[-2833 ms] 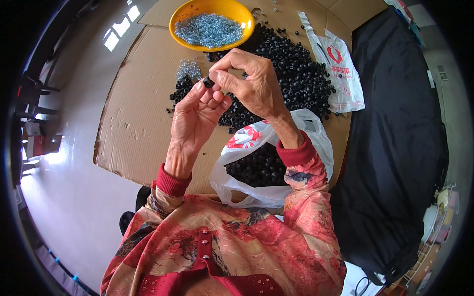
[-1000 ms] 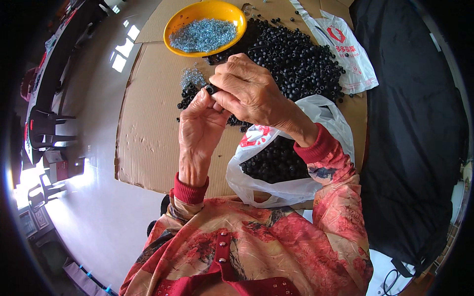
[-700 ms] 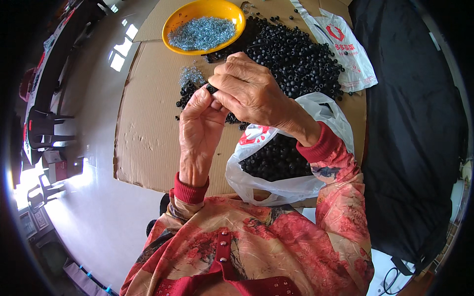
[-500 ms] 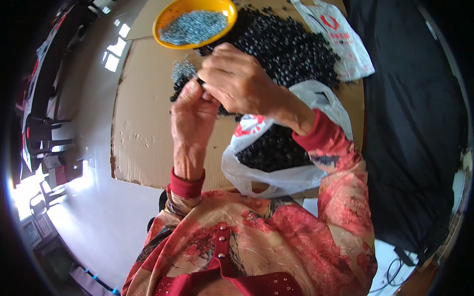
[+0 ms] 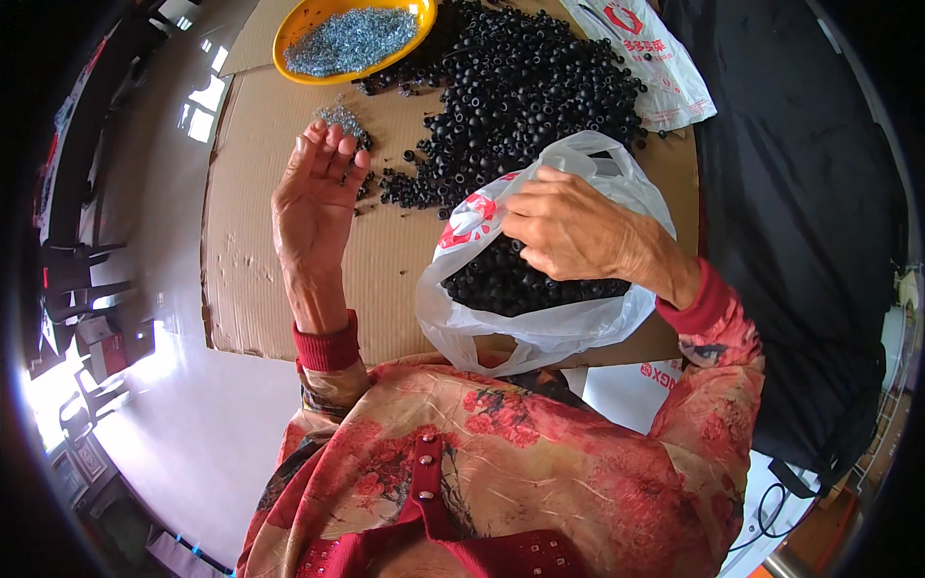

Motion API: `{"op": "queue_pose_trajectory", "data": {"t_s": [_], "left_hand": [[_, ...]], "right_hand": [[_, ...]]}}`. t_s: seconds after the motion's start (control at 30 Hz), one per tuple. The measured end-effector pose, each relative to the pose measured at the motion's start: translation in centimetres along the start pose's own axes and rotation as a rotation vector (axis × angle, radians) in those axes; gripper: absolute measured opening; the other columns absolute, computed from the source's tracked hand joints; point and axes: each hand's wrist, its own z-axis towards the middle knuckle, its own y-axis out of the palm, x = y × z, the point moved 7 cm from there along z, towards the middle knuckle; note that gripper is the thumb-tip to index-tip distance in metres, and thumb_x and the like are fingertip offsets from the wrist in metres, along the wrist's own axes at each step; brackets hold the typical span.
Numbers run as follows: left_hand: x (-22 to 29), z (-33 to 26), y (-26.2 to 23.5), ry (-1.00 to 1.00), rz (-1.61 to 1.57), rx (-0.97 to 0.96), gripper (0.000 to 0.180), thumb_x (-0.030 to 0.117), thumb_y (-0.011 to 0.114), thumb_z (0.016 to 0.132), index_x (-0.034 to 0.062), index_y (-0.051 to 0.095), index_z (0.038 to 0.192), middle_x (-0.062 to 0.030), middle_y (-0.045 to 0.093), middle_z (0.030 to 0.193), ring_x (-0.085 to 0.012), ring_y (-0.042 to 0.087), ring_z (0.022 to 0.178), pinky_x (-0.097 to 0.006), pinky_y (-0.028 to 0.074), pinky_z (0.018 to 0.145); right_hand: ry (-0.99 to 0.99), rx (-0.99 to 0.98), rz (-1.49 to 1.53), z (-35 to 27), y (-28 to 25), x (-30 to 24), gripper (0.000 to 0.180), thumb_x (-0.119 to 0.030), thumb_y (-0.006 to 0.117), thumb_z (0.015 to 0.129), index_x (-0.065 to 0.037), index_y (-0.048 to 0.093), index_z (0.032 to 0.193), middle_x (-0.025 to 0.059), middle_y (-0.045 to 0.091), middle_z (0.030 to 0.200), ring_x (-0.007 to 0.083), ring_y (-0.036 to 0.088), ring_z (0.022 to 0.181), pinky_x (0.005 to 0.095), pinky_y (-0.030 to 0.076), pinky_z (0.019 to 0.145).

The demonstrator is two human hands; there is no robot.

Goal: The person assembles small components by inserting metal pins into black rubber grommets by hand and placing the assembled pieces into a plastic bag.

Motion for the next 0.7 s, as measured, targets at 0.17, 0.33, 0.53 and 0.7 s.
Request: {"op": "queue_pose_trajectory", "data": {"t_s": [0.17,0.33,0.53,0.7], "left_hand": [[0.2,-0.4,-0.3,0.011,0.034,0.034,0.019,0.013,0.05,0.091,-0.0008,0.053,0.103,-0.0078,0.059,0.089,-0.0157,0.058,0.082,-0.031,0.051,0.075],[0.2,-0.2,-1.0,0.02,0.051,0.067,0.018,0.013,0.05,0.09,-0.0002,0.053,0.102,-0.0069,0.059,0.089,-0.015,0.058,0.08,-0.03,0.05,0.074],[-0.1,0.6,-2.2,0.009,0.034,0.102,0.018,0.013,0.051,0.09,0.0,0.053,0.102,-0.0056,0.059,0.087,-0.0143,0.057,0.079,-0.029,0.049,0.072],[-0.2,1.1,-3.8,-0.012,0.015,0.134,0.017,0.014,0.053,0.089,0.0017,0.055,0.1,-0.0052,0.059,0.089,-0.0149,0.056,0.082,-0.031,0.049,0.076]], "right_hand": [[0.042,0.111,-0.048,0.7,-1.9,1.1,0.013,-0.015,0.062,0.072,-0.004,0.057,0.069,0.0068,0.053,0.067,0.0217,0.055,0.069,0.0337,0.041,0.068],[0.057,0.16,-0.054,7.0,-1.3,6.2,0.006,-0.008,0.058,0.072,-0.002,0.057,0.069,0.0092,0.058,0.067,0.025,0.058,0.073,0.0391,0.044,0.071],[-0.033,0.125,-0.092,12.2,4.3,8.9,0.01,-0.008,0.064,0.068,-0.007,0.056,0.075,0.0046,0.054,0.073,0.023,0.052,0.08,0.0357,0.041,0.075],[-0.075,0.038,-0.135,14.4,7.5,8.4,0.013,-0.008,0.064,0.068,-0.007,0.05,0.066,0.0041,0.05,0.069,0.0234,0.05,0.078,0.0366,0.04,0.076]]}}
